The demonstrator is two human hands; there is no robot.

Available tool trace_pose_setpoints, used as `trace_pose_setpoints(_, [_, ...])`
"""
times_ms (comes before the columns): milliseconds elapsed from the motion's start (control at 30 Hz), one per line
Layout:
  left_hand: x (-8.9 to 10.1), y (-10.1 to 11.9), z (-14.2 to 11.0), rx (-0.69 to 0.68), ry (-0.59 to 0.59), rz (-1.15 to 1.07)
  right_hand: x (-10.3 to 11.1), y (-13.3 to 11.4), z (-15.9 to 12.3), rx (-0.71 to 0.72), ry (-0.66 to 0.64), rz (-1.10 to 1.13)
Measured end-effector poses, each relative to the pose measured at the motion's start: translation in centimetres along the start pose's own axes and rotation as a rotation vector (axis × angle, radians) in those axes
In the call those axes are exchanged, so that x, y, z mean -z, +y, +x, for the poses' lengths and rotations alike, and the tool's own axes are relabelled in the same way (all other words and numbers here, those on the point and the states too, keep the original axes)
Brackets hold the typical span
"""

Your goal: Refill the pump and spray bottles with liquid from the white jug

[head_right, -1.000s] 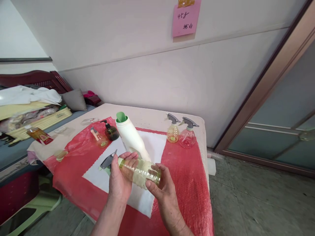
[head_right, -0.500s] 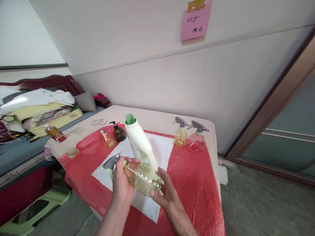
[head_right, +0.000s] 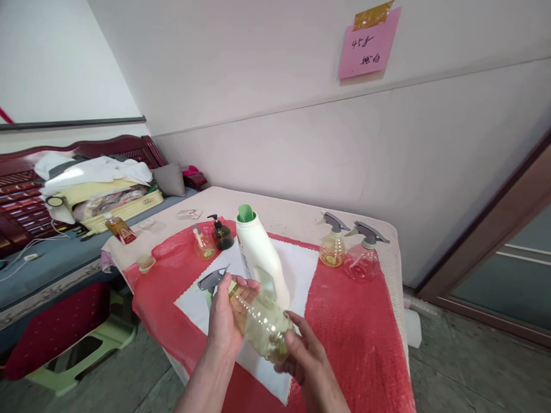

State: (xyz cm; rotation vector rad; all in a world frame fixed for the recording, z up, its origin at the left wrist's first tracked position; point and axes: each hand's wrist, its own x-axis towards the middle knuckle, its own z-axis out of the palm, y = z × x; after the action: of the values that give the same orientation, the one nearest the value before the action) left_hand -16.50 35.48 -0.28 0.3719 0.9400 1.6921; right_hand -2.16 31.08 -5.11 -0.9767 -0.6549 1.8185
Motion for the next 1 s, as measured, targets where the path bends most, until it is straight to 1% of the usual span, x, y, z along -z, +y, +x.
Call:
trace_pose_setpoints(67, [0.02, -0.03, -0.06, 0.006, -0.028, 0.012, 0.0, 0.14, 0.18, -0.104, -0.01, 0.006])
trace_pose_setpoints(100, [0.02, -0.04, -0.09, -0.001, -0.026, 0.015, -0.06, 0.18, 0.19, -0.101, -0.001, 0.012])
trace_pose_setpoints(133, [0.03, -0.04, -0.1, -0.011, -0.016, 0.014, -0.14, 0.2, 0.15, -0.052, 0.016, 0.02])
trace_pose_setpoints(200, [0.05, 0.01, -0.1, -0.024, 0.006, 0.009, -0.29, 0.17, 0.02, 0.093, 0.054, 0.032])
trace_pose_setpoints(233, [0.05, 0.06, -0.1, -0.022, 0.009, 0.01, -0.32, 0.16, -0.01, 0.133, 0.064, 0.032])
trace_pose_setpoints(267, [0.05, 0.12, -0.1, -0.016, 0.002, 0.011, -0.3, 0.18, -0.01, 0.127, 0.059, 0.027])
trace_pose_setpoints(300, [0.05, 0.17, -0.11, -0.007, -0.011, 0.013, -0.23, 0.25, 0.04, 0.08, 0.041, 0.018])
trace_pose_setpoints(367, [0.02, 0.27, -0.13, 0.005, -0.033, 0.015, -0.06, 0.47, 0.22, -0.057, -0.002, 0.008])
trace_pose_setpoints(400, [0.02, 0.3, -0.12, 0.002, -0.036, 0.015, 0.01, 0.59, 0.3, -0.096, -0.005, 0.013])
trace_pose_setpoints(433, [0.03, 0.32, -0.1, -0.006, -0.033, 0.016, 0.03, 0.68, 0.34, -0.093, 0.005, 0.024])
trace_pose_setpoints(500, [0.06, 0.34, -0.03, -0.029, -0.016, 0.019, -0.04, 0.73, 0.29, 0.017, 0.036, 0.049])
trace_pose_setpoints(567, [0.1, 0.36, 0.03, -0.043, -0.01, 0.023, -0.14, 0.61, 0.14, 0.106, 0.02, 0.054])
trace_pose_setpoints(600, [0.11, 0.38, 0.04, -0.04, -0.014, 0.025, -0.16, 0.55, 0.09, 0.101, -0.007, 0.054])
trace_pose_setpoints(633, [0.11, 0.39, 0.04, -0.032, -0.023, 0.025, -0.13, 0.52, 0.08, 0.062, -0.033, 0.057])
trace_pose_setpoints(700, [0.1, 0.41, -0.02, -0.011, -0.041, 0.024, -0.02, 0.6, 0.17, -0.057, -0.071, 0.065])
trace_pose_setpoints(767, [0.11, 0.41, -0.07, -0.008, -0.05, 0.025, 0.07, 0.78, 0.29, -0.12, -0.072, 0.077])
trace_pose_setpoints(800, [0.13, 0.41, -0.07, -0.014, -0.051, 0.026, 0.07, 0.85, 0.28, -0.112, -0.066, 0.079])
trace_pose_setpoints(900, [0.27, 0.38, 0.01, -0.035, -0.065, 0.035, -0.13, 0.85, -0.05, -0.023, -0.048, 0.048])
trace_pose_setpoints(1000, [0.37, 0.18, -0.01, -0.035, -0.099, 0.07, -0.37, 0.7, -0.39, -0.001, -0.084, 0.044])
